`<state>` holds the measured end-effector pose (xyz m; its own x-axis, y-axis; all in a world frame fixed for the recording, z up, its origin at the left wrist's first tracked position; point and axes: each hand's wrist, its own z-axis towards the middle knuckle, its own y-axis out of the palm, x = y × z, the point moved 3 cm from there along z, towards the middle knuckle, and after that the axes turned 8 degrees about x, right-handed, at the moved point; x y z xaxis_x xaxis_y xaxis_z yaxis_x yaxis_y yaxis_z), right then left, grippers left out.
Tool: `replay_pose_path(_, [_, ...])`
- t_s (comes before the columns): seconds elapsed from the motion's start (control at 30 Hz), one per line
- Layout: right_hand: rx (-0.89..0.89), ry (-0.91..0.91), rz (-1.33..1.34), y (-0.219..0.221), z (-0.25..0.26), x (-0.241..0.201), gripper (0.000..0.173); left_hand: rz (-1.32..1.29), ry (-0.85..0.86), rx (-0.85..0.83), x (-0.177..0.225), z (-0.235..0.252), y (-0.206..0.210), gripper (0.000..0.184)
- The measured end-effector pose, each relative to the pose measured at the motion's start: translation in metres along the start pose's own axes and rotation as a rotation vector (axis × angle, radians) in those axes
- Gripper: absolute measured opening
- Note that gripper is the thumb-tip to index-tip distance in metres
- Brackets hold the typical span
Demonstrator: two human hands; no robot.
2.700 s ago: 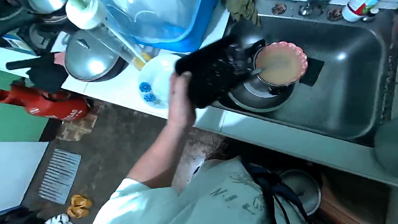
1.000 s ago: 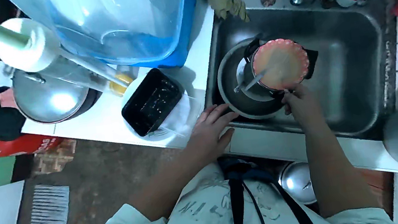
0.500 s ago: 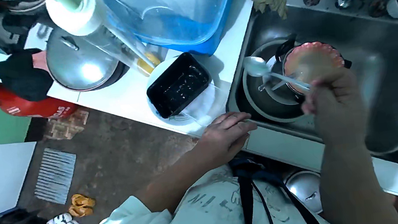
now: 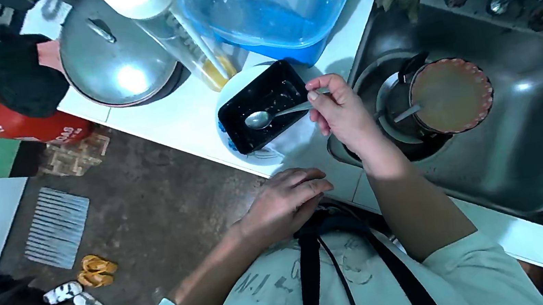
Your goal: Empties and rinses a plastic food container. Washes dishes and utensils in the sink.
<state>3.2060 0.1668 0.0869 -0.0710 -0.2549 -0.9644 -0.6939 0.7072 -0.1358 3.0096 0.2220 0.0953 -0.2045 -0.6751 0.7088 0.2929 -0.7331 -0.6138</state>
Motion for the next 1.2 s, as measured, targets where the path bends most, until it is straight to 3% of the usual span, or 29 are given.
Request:
replay_pose_path(0.13, [0.098,-0.057,-0.154,-0.034,-0.031,0.005,0.051,-0.142,-0.002,-0.026,0.0,0.014,0.012,0.02])
replay_pose_path(0.23, [0.352,-0.171,-0.321,-0.083,-0.076,0.041,0.049,-0.366,-0.128,-0.071,0.003,0.044,0.034,0.02])
replay_pose_path(0.3, [0.517,-0.127,-0.509,-0.122,-0.114,0.071,0.045,-0.425,-0.242,-0.109,0.006,0.073,0.055,0.024])
replay_pose_path(0.37, [0.666,-0.018,-0.711,-0.163,-0.154,0.105,0.043,-0.332,-0.281,-0.136,0.008,0.105,0.081,0.028])
replay_pose_path(0.53, [0.906,0.155,-1.051,-0.231,-0.233,0.158,0.041,0.156,-0.019,-0.39,0.018,0.185,0.164,0.042])
replay_pose_path(0.63, [0.976,0.202,-1.008,-0.24,-0.251,0.18,0.045,0.337,0.011,-0.454,0.014,0.217,0.204,0.043])
replay_pose_path(0.87, [0.983,0.256,-0.968,-0.242,-0.249,0.186,0.045,0.586,-0.205,-0.5,-0.007,0.265,0.233,0.039])
replay_pose_path(1.07, [0.959,0.242,-0.966,-0.241,-0.249,0.185,0.04,0.567,-0.289,-0.46,-0.013,0.268,0.239,0.041])
replay_pose_path(1.2, [0.951,0.241,-0.961,-0.242,-0.25,0.186,0.039,0.616,-0.2,-0.368,0.0,0.261,0.224,0.04])
